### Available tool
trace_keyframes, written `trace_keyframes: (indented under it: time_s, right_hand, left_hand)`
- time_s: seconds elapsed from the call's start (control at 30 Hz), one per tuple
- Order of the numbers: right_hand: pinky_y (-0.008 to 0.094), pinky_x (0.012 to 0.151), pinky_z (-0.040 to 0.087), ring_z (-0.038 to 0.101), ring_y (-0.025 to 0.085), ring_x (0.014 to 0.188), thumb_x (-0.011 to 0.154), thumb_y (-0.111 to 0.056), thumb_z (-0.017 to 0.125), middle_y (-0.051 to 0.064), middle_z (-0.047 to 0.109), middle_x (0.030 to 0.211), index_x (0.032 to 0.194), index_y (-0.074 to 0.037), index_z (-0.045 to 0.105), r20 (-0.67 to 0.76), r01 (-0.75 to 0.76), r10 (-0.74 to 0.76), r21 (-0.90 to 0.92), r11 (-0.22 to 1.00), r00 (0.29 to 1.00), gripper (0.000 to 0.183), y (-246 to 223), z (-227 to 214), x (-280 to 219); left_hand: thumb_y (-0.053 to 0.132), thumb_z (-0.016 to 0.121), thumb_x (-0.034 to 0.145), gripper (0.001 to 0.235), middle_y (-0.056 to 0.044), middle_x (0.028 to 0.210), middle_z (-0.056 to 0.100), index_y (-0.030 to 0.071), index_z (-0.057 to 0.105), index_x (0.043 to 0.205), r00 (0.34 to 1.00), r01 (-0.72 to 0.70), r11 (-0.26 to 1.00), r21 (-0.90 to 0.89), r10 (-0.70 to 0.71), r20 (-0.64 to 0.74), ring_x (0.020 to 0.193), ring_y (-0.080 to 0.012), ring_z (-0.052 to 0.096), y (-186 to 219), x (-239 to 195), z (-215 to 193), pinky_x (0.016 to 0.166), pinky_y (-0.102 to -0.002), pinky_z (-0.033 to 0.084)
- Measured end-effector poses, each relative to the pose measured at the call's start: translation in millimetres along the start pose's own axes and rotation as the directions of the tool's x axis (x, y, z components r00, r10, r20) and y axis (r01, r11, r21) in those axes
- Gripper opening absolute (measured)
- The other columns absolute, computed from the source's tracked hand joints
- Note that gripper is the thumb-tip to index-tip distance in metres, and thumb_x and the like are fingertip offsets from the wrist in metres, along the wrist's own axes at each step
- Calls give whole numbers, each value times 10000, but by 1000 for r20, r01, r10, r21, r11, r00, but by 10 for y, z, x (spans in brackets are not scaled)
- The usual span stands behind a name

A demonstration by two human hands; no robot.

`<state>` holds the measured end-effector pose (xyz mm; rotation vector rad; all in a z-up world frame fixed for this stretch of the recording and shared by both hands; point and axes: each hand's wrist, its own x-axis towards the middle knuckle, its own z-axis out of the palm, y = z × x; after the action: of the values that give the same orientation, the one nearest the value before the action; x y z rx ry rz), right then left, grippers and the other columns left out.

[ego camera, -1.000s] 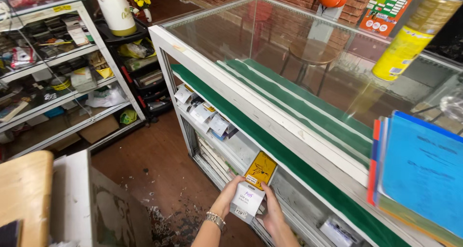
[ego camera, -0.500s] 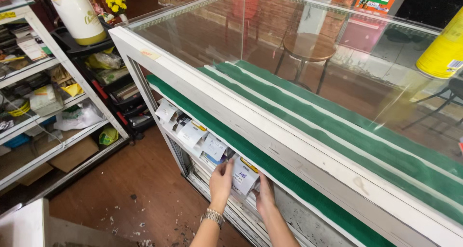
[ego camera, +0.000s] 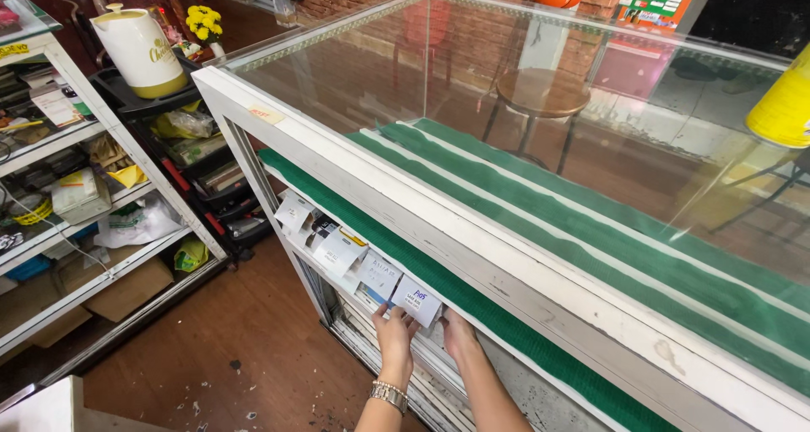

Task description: The person repeatedly picks up small boxes and electronic components from a workbench, places them into a glass display cabinet, and wipes the boxes with a cloth. The person handles multiple items one at a time, moving them between the bench and the cabinet shelves.

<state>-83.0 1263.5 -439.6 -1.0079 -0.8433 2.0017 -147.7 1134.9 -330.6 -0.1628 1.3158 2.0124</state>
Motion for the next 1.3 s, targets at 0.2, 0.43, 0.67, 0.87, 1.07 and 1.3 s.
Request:
trace_keyframes:
  time_s: [0.2, 0.43, 0.67, 0.87, 1.07, 1.3]
  right_hand:
    - [481, 1144, 291, 334, 215, 1397, 951, -481, 643, 27, 413, 1545, 1545, -150, 378, -21, -128, 126, -114, 985, 992, 730, -366, 102, -689]
    - [450, 1023, 447, 522, 235, 1301, 936, -386, 601, 53, 600, 1400, 1407, -173, 580, 109, -86, 134, -360, 929, 985, 517, -867, 321, -1717]
    - [416, 976, 491, 554, 197, 1282, 975, -328, 569, 13, 620, 1382, 1329, -158, 634, 251, 80, 40, -451, 889, 967, 399, -1550, 428, -2703]
    - [414, 972, 494, 561, 181, 1249, 975, -317, 577, 23, 641, 1335, 1306, -155, 654, 291, 114, 24, -446, 888, 956, 377, -2016, 436, -3456]
    - [402, 964, 500, 557, 195, 1230, 980, -308, 578, 46, 651, 1305, 1297, -145, 673, 326, 163, -11, -442, 882, 945, 369, -2258, 438, -4066]
    - [407, 1001, 497, 583, 203, 1216, 990, -289, 572, 43, 669, 1302, 1295, -151, 679, 323, 173, -30, -424, 889, 946, 351, -2154, 483, -4729]
  left_hand:
    - [196, 542, 988, 351, -126, 1071, 647, 17, 556, 1289, 999, -13, 990, 143, 20, -45, 891, -188, 619, -152, -227, 1, 736, -339, 562]
    - [209, 656, 953, 227, -78, 943, 687, 18, 730, 1051, 978, -202, 942, 269, 208, 6, 670, -128, 491, 123, -1024, 69, 567, -291, 441]
    - [185, 646, 927, 202, -59, 967, 687, 48, 719, 1054, 980, -185, 939, 292, 198, -19, 697, -126, 558, 620, -2133, 251, 498, -334, 444]
    - [157, 689, 917, 181, -61, 977, 740, 30, 733, 1037, 930, -360, 893, 269, 365, 33, 868, -127, 639, 757, -2896, 273, 724, -274, 511]
    - [153, 699, 914, 188, -64, 1000, 734, 22, 732, 1046, 918, -394, 887, 243, 393, 54, 910, -150, 630, 919, -3479, 200, 782, -298, 504]
    - [162, 711, 912, 199, -97, 980, 751, 23, 728, 1054, 919, -395, 888, 238, 386, 84, 903, -141, 670, 1173, -4118, -221, 787, -281, 511]
